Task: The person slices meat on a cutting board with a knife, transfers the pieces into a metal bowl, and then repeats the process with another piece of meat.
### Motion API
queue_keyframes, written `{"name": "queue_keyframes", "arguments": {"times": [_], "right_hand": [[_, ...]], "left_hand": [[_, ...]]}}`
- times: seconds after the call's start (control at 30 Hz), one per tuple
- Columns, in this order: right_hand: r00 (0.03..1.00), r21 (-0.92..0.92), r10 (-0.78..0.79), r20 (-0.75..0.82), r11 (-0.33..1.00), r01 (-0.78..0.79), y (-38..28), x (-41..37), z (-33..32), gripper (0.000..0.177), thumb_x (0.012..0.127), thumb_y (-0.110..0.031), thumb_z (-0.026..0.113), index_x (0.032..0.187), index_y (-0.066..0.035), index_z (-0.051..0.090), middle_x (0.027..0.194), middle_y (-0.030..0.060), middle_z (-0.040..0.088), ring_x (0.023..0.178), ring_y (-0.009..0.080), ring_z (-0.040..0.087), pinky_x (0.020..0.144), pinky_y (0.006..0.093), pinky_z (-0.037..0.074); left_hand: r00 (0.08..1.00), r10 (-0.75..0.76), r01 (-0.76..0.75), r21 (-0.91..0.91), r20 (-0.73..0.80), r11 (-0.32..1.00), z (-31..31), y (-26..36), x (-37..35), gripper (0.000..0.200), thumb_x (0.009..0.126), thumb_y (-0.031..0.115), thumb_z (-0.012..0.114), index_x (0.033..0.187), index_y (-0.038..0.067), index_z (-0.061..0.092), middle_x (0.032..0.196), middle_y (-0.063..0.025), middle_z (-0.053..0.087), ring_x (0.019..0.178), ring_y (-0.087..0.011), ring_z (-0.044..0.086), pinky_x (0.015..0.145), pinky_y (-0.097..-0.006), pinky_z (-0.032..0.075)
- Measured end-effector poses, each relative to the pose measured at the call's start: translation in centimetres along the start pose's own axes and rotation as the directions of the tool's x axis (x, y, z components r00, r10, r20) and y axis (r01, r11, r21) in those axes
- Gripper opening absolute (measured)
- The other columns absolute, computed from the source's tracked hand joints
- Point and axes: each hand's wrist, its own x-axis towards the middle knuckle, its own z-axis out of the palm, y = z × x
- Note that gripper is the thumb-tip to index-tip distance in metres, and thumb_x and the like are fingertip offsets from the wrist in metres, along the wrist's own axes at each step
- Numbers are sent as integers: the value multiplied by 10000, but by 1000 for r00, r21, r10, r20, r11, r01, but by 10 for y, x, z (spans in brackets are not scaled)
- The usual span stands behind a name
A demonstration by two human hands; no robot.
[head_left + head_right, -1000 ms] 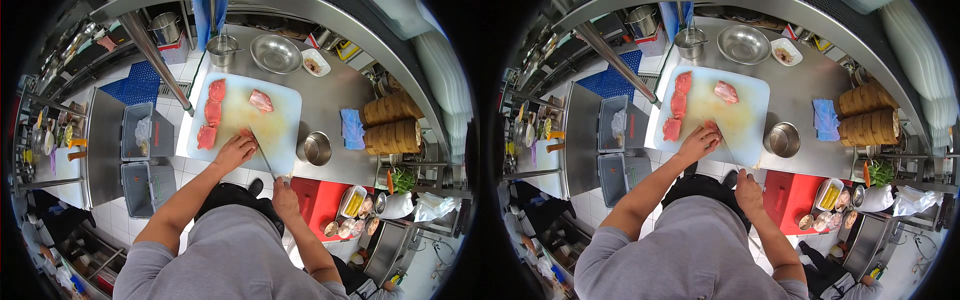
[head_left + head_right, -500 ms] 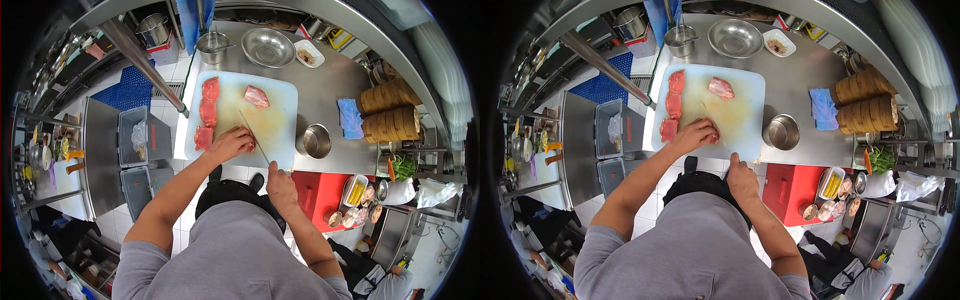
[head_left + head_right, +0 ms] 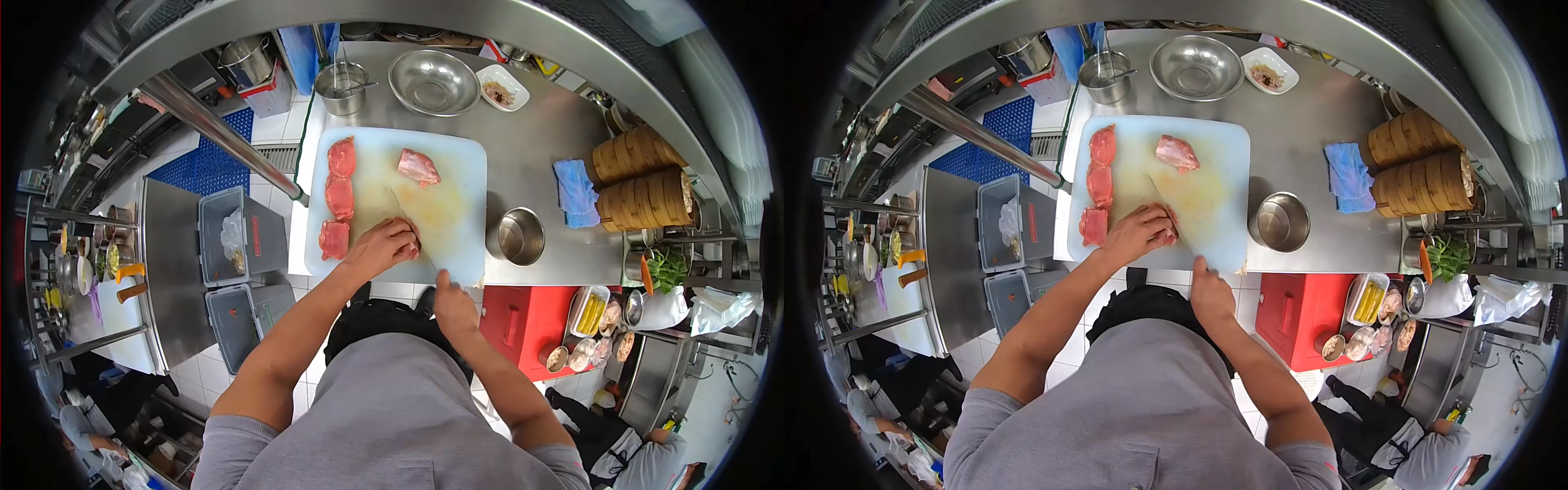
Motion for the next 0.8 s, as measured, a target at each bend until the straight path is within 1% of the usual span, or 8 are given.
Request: {"name": "queue_keyframes", "arguments": {"times": [0.17, 0.23, 0.37, 0.47, 0.57, 0.63, 0.73, 0.8], "right_hand": [[999, 85, -43, 24, 996, 41, -5, 33, -13, 169, 972, -60, 491, 1131, -44, 435, 917, 285, 700, 842, 452, 730, 727, 511, 612], [999, 53, -30, 21, 998, 28, -2, 13, -30, 169, 970, -60, 493, 1127, -39, 438, 911, 289, 702, 839, 457, 729, 734, 524, 609], [996, 28, 5, 91, 1000, -8, 6, -39, -41, 158, 971, -55, 485, 1121, -23, 449, 841, 288, 704, 809, 468, 724, 700, 546, 599], [994, 47, 52, 99, 997, -57, 0, -31, -31, 158, 965, -59, 497, 1114, -27, 457, 906, 292, 708, 823, 458, 730, 730, 536, 606], [1000, 85, 3, -3, 996, -2, -9, 19, 9, 156, 969, -60, 484, 1120, -30, 461, 912, 290, 709, 825, 451, 732, 728, 533, 607], [1000, 99, -15, 12, 995, 14, -11, 34, -6, 151, 968, -55, 480, 1115, -26, 462, 902, 288, 709, 826, 447, 734, 726, 529, 608], [999, 93, -41, 3, 995, 40, -6, 20, -25, 157, 960, -46, 484, 1113, -21, 462, 880, 289, 707, 820, 443, 734, 718, 526, 607], [998, 78, -55, 2, 995, 55, -4, -1, -38, 161, 955, -42, 489, 1112, -20, 463, 871, 289, 706, 813, 442, 734, 709, 526, 606]], "left_hand": [[998, -30, 29, 15, 48, 999, -3, 2, 2, 137, 856, 143, 713, 983, 93, 704, 1068, -42, 655, 1060, -257, 637, 920, -381, 546], [998, -51, 51, 22, 47, 998, 1, -2, -1, 142, 867, 145, 723, 1005, 120, 703, 1093, -26, 647, 1053, -263, 640, 893, -393, 554], [999, -38, 38, 36, 11, 999, -3, 3, -3, 137, 842, 144, 721, 964, 85, 699, 1058, -50, 653, 1069, -254, 633, 928, -380, 545], [998, -53, 53, 24, 16, 998, -2, 6, -2, 150, 834, 144, 728, 970, 89, 697, 1062, -51, 651, 1076, -255, 632, 924, -383, 547], [998, -55, 54, 13, 34, 998, -3, 2, 1, 151, 830, 142, 729, 969, 94, 695, 1068, -49, 650, 1079, -259, 632, 917, -384, 549], [999, -30, 29, 22, 31, 999, -1, 1, -2, 141, 829, 137, 727, 959, 99, 690, 1067, -44, 650, 1079, -260, 633, 909, -385, 552], [993, -98, 97, 21, 70, 995, -3, 5, 0, 125, 838, 136, 715, 953, 106, 676, 1080, -32, 645, 1078, -258, 635, 896, -387, 557], [995, -84, 83, 24, 51, 996, -4, 6, 2, 118, 845, 137, 708, 952, 108, 667, 1083, -28, 638, 1077, -256, 635, 890, -388, 559]]}}
